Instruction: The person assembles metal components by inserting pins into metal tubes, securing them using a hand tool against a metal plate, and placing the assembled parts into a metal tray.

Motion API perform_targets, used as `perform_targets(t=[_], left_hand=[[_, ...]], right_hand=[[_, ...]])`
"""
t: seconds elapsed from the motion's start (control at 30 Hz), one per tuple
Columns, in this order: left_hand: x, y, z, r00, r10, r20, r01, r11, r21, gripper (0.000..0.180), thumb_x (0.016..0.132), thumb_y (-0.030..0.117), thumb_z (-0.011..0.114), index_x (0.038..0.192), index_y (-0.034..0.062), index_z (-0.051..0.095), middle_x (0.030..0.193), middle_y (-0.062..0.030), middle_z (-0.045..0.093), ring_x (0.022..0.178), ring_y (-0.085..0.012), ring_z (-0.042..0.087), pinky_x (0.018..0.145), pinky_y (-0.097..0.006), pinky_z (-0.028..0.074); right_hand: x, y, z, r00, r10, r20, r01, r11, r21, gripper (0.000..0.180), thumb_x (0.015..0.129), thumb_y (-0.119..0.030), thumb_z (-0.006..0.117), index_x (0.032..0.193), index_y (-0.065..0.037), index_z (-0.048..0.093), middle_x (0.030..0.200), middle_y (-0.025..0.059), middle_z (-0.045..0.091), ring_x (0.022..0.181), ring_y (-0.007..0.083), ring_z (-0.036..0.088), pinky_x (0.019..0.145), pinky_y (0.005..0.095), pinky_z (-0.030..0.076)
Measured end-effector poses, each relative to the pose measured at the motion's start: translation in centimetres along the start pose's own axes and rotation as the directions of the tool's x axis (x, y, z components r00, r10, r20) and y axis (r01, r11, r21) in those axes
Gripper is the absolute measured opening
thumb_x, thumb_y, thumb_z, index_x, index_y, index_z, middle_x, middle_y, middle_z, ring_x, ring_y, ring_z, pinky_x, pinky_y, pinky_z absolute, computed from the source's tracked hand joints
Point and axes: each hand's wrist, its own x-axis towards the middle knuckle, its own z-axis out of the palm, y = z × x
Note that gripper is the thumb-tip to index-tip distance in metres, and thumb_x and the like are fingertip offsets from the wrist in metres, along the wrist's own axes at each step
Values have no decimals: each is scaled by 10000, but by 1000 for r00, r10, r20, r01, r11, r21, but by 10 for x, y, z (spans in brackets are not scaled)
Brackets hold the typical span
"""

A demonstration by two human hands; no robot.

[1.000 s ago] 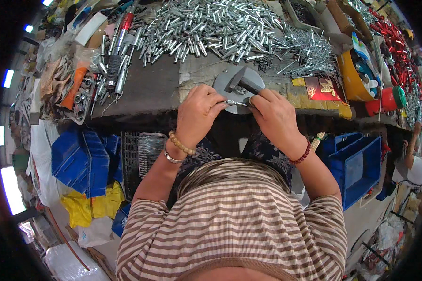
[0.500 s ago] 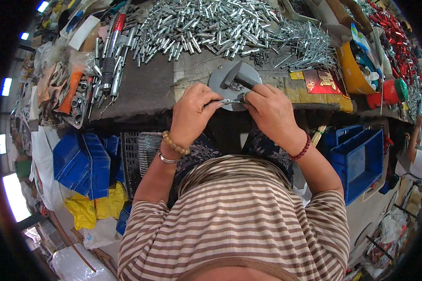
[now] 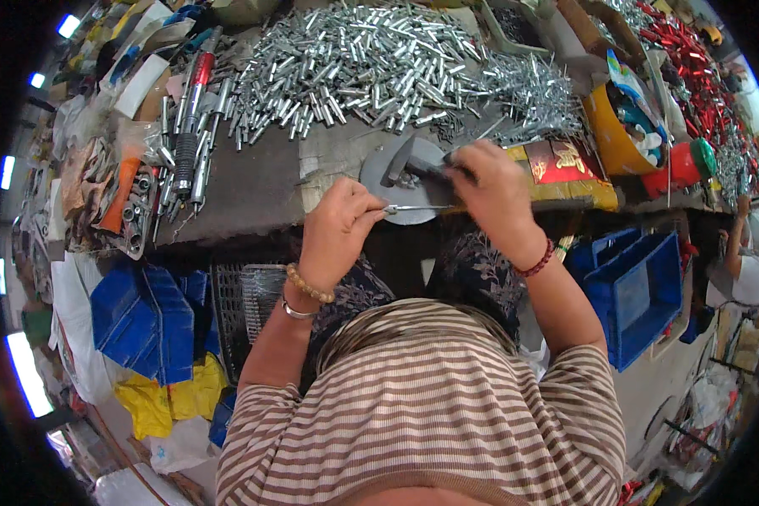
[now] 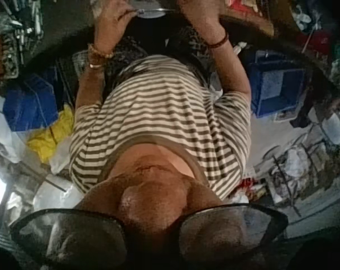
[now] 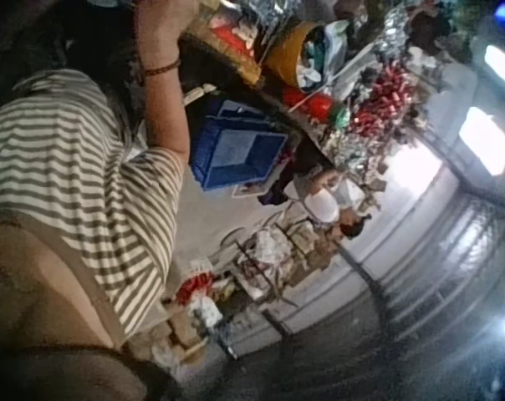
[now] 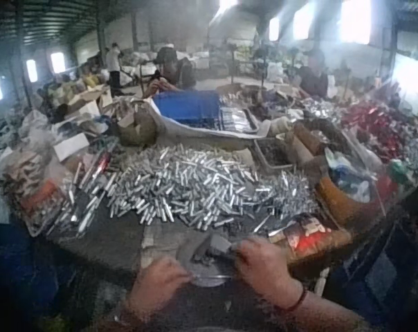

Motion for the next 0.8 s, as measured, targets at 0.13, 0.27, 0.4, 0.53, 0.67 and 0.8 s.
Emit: perform_targets(t=[0.13, 0.27, 0.4, 0.53, 0.67, 0.8], left_hand=[[-10, -24, 6, 981, 192, -38, -180, 962, 206, 104, 871, 119, 752, 964, 76, 736, 1006, -99, 654, 973, -296, 653, 853, -389, 564], [-8, -26, 21, 973, 216, -80, -197, 962, 191, 78, 890, 166, 664, 904, 93, 688, 941, -106, 601, 943, -304, 633, 805, -433, 549], [-12, -21, 28, 960, 255, -115, -242, 963, 117, 128, 876, 202, 732, 932, 96, 687, 980, -91, 576, 950, -305, 632, 827, -420, 523], [-11, -18, 29, 949, 291, -121, -276, 953, 123, 130, 884, 199, 731, 948, 93, 693, 992, -83, 583, 977, -292, 638, 859, -409, 531], [-13, -18, 23, 964, 253, -83, -243, 963, 119, 125, 890, 186, 724, 949, 82, 687, 987, -81, 588, 983, -281, 641, 842, -412, 540], [-11, -20, 18, 967, 234, -99, -215, 961, 173, 94, 878, 123, 701, 933, 60, 659, 990, -96, 594, 983, -295, 642, 830, -429, 545]], right_hand=[[25, 15, 10, 975, 216, 53, -207, 969, -134, 229, 878, -195, 751, 1050, -71, 664, 1014, 148, 663, 963, 401, 655, 778, 499, 534], [20, 54, 33, 964, 237, 123, -215, 961, -171, 345, 876, -168, 764, 1188, -63, 660, 1210, 175, 675, 1105, 410, 645, 907, 485, 535], [6, 92, 39, 999, 2, 33, 6, 971, -240, 300, 872, -85, 739, 1142, -3, 638, 1125, 228, 661, 1076, 451, 631, 912, 514, 512], [12, 61, 16, 999, 41, -3, -41, 988, -147, 249, 818, -39, 760, 1006, 10, 604, 958, 217, 623, 954, 458, 614, 803, 503, 491], [19, 15, -2, 985, -74, 158, 86, 994, -69, 231, 767, -57, 777, 920, -23, 606, 904, 179, 611, 899, 424, 619, 756, 491, 498], [20, -47, -1, 934, -231, 273, 249, 968, -33, 218, 746, -94, 781, 880, -59, 612, 876, 139, 612, 835, 372, 644, 705, 481, 529]])
